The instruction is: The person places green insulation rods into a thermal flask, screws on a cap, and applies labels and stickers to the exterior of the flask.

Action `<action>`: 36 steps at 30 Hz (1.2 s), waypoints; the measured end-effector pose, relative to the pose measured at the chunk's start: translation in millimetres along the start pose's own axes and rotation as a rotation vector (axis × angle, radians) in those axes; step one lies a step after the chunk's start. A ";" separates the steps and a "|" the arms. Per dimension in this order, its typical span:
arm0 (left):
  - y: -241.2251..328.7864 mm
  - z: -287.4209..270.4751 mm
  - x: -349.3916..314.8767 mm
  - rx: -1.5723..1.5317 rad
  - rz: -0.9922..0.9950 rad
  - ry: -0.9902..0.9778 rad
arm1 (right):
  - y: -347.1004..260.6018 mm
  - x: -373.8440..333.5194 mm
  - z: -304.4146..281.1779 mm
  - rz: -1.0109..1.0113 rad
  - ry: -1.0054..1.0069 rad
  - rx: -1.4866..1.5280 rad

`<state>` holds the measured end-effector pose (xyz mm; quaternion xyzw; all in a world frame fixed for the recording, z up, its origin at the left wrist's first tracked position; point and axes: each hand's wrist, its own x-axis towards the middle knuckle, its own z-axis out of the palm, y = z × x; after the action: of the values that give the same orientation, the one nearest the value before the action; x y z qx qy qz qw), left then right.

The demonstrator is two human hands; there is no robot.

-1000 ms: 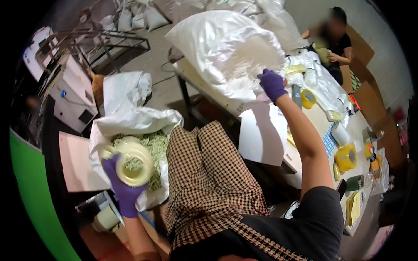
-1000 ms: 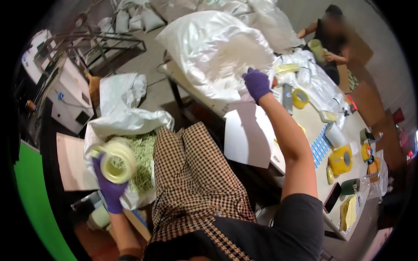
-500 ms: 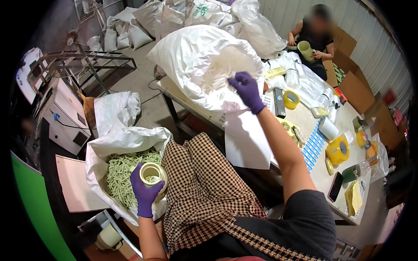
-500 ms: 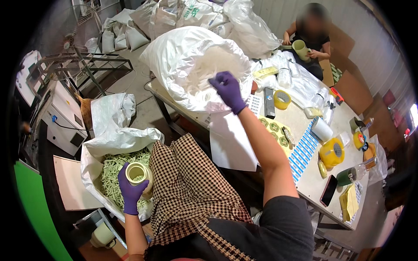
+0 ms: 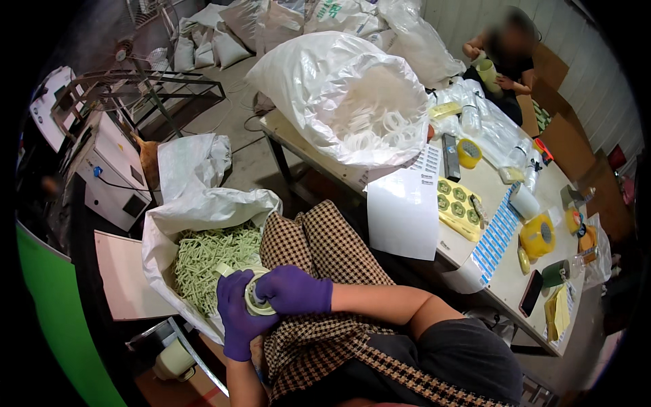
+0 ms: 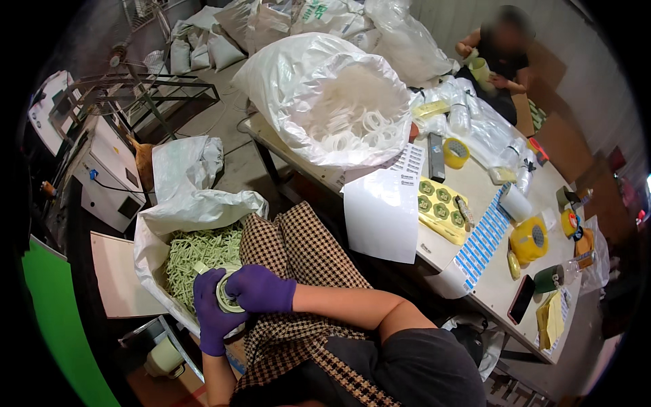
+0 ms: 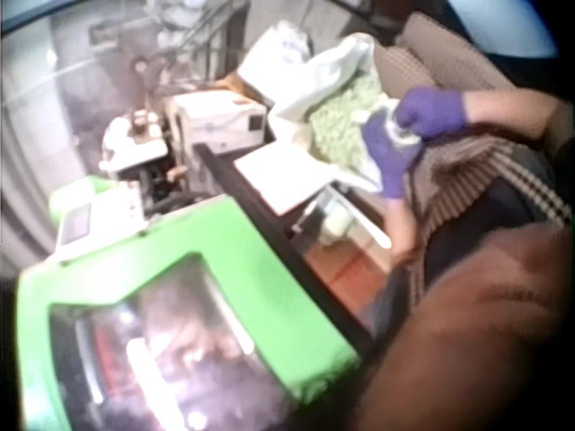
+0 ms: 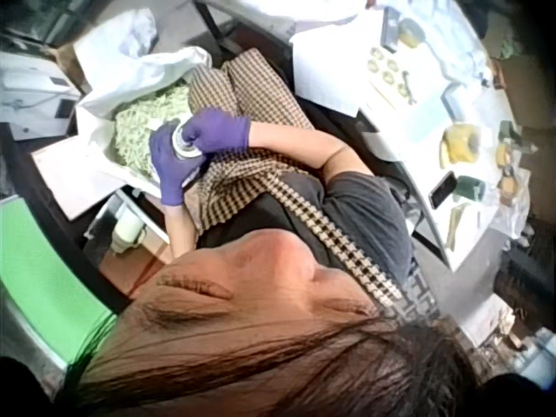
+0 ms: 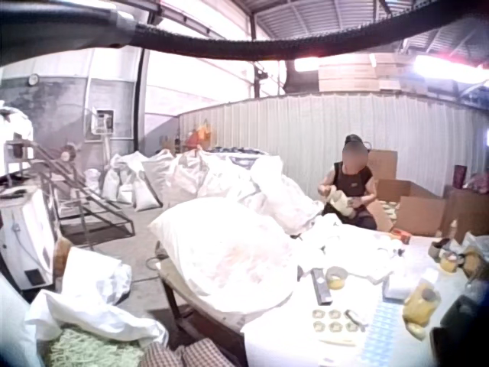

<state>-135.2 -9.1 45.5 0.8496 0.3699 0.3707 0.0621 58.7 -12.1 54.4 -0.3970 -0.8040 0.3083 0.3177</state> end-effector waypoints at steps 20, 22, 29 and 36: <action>36.5 30.5 43.2 0.114 0.122 -0.061 | 33.8 -37.7 10.1 0.020 0.395 -0.125; 40.0 31.1 44.8 0.130 0.111 -0.062 | 34.7 -36.9 7.5 0.015 0.410 -0.083; 39.2 31.2 45.6 0.064 0.065 -0.032 | 26.0 -29.0 -2.0 0.062 0.356 -0.066; 40.2 31.6 40.1 0.115 0.137 -0.111 | 35.3 -38.3 -6.7 0.149 0.122 -0.013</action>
<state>-72.3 -5.6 61.5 0.8942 0.3278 0.3048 0.0079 97.8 -25.0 21.9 -0.4755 -0.7535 0.3011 0.3397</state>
